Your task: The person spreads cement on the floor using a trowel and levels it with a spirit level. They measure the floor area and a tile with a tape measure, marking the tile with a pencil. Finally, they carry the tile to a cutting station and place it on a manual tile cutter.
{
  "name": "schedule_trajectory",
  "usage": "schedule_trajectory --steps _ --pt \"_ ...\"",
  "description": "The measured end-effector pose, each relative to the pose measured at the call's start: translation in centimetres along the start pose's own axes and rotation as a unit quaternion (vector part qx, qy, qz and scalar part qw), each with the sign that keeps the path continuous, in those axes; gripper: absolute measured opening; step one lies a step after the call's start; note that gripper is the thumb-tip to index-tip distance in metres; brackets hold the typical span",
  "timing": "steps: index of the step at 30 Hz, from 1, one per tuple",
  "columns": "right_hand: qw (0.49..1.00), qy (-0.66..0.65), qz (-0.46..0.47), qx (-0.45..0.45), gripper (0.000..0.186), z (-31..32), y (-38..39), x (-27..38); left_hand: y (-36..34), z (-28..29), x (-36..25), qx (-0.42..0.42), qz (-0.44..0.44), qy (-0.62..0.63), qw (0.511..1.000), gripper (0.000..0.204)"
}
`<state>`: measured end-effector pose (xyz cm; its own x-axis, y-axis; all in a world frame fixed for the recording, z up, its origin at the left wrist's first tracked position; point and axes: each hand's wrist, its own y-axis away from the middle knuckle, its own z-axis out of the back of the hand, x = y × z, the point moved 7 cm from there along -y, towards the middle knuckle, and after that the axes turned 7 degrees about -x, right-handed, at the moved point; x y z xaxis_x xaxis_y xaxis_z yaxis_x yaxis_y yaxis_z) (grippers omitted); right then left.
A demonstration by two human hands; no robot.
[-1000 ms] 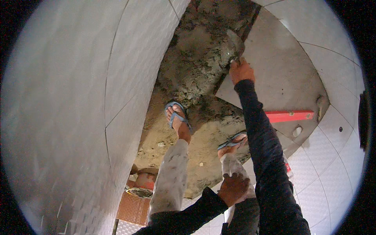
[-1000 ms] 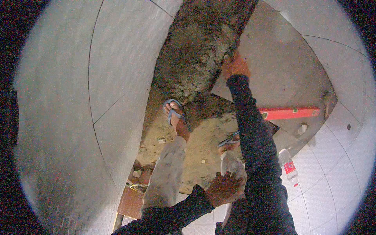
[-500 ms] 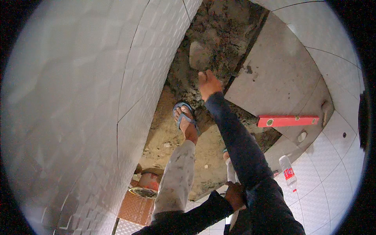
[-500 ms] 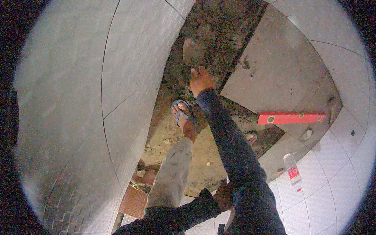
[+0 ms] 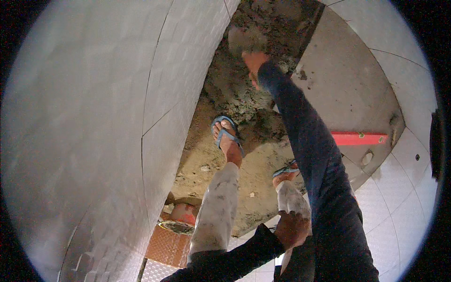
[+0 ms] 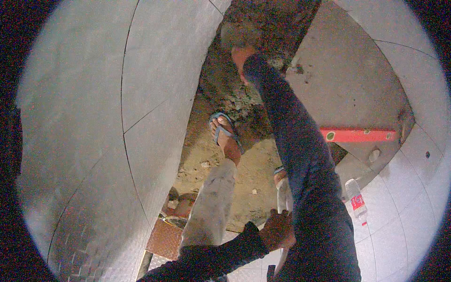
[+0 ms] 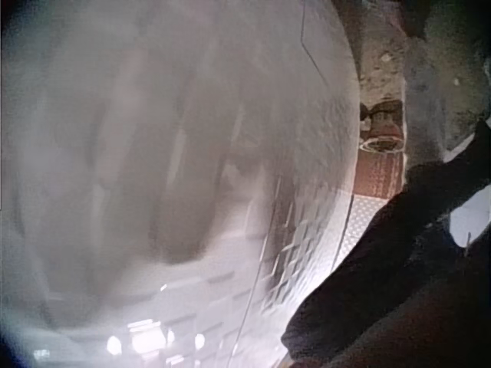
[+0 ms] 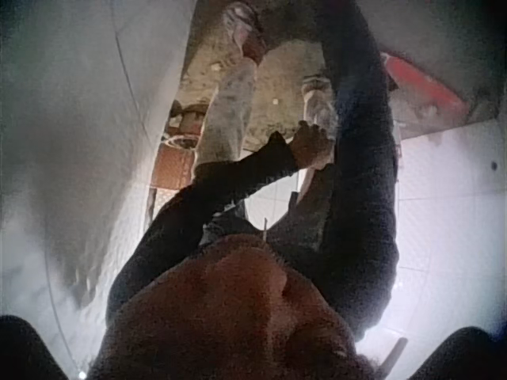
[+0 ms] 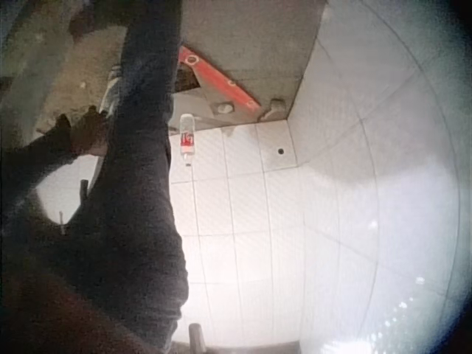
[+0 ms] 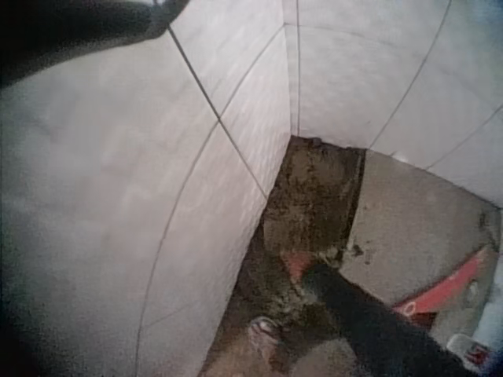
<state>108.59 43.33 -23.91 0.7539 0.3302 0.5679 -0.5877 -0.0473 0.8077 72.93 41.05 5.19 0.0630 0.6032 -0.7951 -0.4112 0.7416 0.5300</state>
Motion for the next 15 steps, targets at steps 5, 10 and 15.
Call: schedule_trajectory --steps 5,10,15 --pt "0.968 -0.179 -0.171 -0.048 0.04 -0.7 5.6 -3.4 -0.7 -1.0 -0.6 0.101 0.01 -0.003 0.995 0.036" --pt "0.99 0.045 0.121 -0.051 0.043 -5.6 1.9 -8.0 1.6 -5.4 -0.8 0.083 0.038 0.037 0.995 0.039" --pt "0.986 0.156 0.047 0.043 0.051 -10.2 6.7 -3.8 1.1 -7.1 1.5 -0.043 0.194 0.242 0.95 0.044"
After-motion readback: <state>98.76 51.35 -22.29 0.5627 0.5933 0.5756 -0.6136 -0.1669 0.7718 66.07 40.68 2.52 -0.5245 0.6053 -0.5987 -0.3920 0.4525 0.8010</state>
